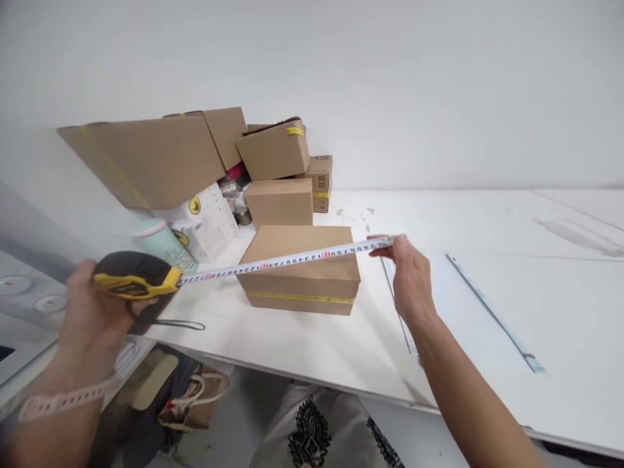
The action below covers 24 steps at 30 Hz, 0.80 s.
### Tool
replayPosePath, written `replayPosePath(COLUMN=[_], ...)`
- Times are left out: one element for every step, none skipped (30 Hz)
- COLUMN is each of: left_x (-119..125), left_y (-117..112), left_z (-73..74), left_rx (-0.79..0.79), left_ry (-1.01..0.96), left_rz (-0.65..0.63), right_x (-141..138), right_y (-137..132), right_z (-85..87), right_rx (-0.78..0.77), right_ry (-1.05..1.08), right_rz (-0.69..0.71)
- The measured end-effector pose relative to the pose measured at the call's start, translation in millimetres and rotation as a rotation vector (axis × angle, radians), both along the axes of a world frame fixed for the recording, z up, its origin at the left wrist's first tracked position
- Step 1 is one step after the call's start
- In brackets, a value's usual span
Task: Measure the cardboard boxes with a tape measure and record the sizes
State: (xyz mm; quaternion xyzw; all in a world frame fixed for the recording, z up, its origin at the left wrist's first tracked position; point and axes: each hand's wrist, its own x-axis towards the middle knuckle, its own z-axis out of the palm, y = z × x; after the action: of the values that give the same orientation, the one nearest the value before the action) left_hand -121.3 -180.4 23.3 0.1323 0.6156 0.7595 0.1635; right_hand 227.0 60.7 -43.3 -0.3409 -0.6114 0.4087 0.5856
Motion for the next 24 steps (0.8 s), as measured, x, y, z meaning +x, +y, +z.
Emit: replayPosePath(left_x=[12, 25, 39, 52, 65, 77, 89, 101, 112, 123, 135, 146, 157, 167, 177, 187, 197, 205, 214, 221, 228, 234, 240, 244], left_y=[-8, -15, -23, -31, -39, -47, -55, -61, -66, -69, -70, -69, -67, -65, -62, -59, -57, -55, -53, -51, -49, -47, -45, -42], left_z=[-2.1, -6.7, -14.1, -24.3, -37.2, -51.9, -67.7, -83.5, -98.3, -111.2, -121.4, -128.6, -132.9, -134.4, -133.7, -131.3, -127.7, -123.4, -118.7, -113.7, -108.5, -103.0, -97.2, -91.1], left_rx=[0.026, 0.056, 0.074, 0.080, 0.081, 0.062, 0.017, -0.020, -0.034, -0.044, -0.050, -0.049, -0.046, -0.035, -0.015, 0.002, 0.006, -0.005, -0.028, -0.055, -0.082, -0.097, -0.099, -0.096], left_ry=[0.016, 0.025, 0.020, -0.002, -0.032, -0.075, -0.147, -0.228, -0.292, -0.358, -0.422, -0.474, -0.517, -0.544, -0.556, -0.560, -0.559, -0.557, -0.550, -0.540, -0.529, -0.520, -0.518, -0.528], left_rz=[0.004, 0.000, -0.018, -0.047, -0.068, -0.099, -0.178, -0.278, -0.373, -0.473, -0.560, -0.633, -0.695, -0.751, -0.810, -0.870, -0.932, -0.993, -1.046, -1.089, -1.126, -1.158, -1.186, -1.211], right_x=[-1, -3, -7, -11, -17, -22, -29, -35, -41, -47, -52, -56, -61, -65, -69, -73, -77, -82, -87, -91, -96, -100, -102, -105], right_y=[4, 11, 21, 33, 47, 63, 78, 93, 106, 117, 126, 132, 137, 140, 141, 141, 140, 139, 138, 137, 135, 134, 134, 133], right_z=[10.2, 19.9, 28.3, 34.9, 39.1, 40.7, 39.9, 37.0, 32.6, 27.5, 22.1, 17.1, 12.8, 9.3, 6.6, 4.7, 3.3, 2.2, 1.3, 0.4, -0.6, -1.7, -2.7, -3.8], right_rx=[0.039, 0.061, 0.070, 0.054, 0.022, -0.019, -0.059, -0.092, -0.116, -0.142, -0.165, -0.185, -0.202, -0.215, -0.222, -0.227, -0.233, -0.244, -0.261, -0.278, -0.294, -0.305, -0.310, -0.310], right_ry=[0.015, 0.022, 0.040, 0.045, 0.046, 0.045, 0.033, 0.014, -0.011, -0.036, -0.061, -0.082, -0.100, -0.113, -0.121, -0.128, -0.139, -0.154, -0.177, -0.205, -0.233, -0.257, -0.276, -0.291], right_rz=[-0.022, -0.036, -0.052, -0.039, -0.016, 0.010, 0.047, 0.093, 0.139, 0.171, 0.208, 0.233, 0.253, 0.270, 0.287, 0.308, 0.331, 0.352, 0.367, 0.373, 0.370, 0.362, 0.356, 0.354])
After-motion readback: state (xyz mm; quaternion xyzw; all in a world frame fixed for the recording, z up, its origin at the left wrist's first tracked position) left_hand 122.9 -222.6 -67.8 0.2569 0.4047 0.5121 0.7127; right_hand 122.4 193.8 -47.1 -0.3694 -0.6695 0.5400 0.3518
